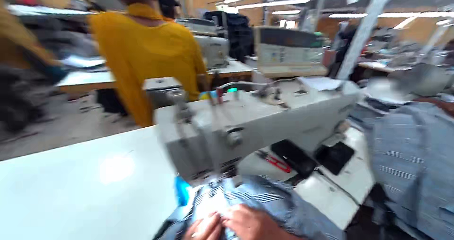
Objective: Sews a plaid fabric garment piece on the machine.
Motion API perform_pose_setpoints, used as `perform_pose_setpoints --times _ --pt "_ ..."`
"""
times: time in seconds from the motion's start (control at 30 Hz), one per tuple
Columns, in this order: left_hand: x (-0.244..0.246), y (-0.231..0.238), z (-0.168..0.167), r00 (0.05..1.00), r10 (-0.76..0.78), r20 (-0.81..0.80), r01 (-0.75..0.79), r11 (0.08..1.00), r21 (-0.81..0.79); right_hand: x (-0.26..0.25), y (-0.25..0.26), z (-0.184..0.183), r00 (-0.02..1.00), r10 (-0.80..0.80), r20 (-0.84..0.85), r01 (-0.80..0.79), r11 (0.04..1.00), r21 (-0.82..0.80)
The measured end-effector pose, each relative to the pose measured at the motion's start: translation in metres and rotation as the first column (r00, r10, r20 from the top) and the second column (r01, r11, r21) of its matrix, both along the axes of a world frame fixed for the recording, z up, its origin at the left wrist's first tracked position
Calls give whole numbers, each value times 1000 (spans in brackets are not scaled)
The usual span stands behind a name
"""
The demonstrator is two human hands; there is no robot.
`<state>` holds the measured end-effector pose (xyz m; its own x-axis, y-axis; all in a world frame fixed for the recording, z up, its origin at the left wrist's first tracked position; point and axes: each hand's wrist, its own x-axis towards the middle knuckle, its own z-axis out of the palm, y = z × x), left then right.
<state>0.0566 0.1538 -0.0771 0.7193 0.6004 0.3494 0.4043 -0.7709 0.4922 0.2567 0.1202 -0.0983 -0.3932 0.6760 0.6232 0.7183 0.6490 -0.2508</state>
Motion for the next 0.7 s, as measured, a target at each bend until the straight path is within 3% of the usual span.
perform_pose_setpoints --times 0.17,0.47,0.7 --pt "0 -4 -12 995 102 3 -102 992 70 0 1 -3 997 -31 73 31 1000 5" --pt "-3 -6 -9 994 104 -41 -101 991 85 -1 -6 12 969 3 249 24 994 -104" --pt "-2 13 -15 995 92 34 -96 984 149 2 13 8 953 -38 301 42 999 -6"
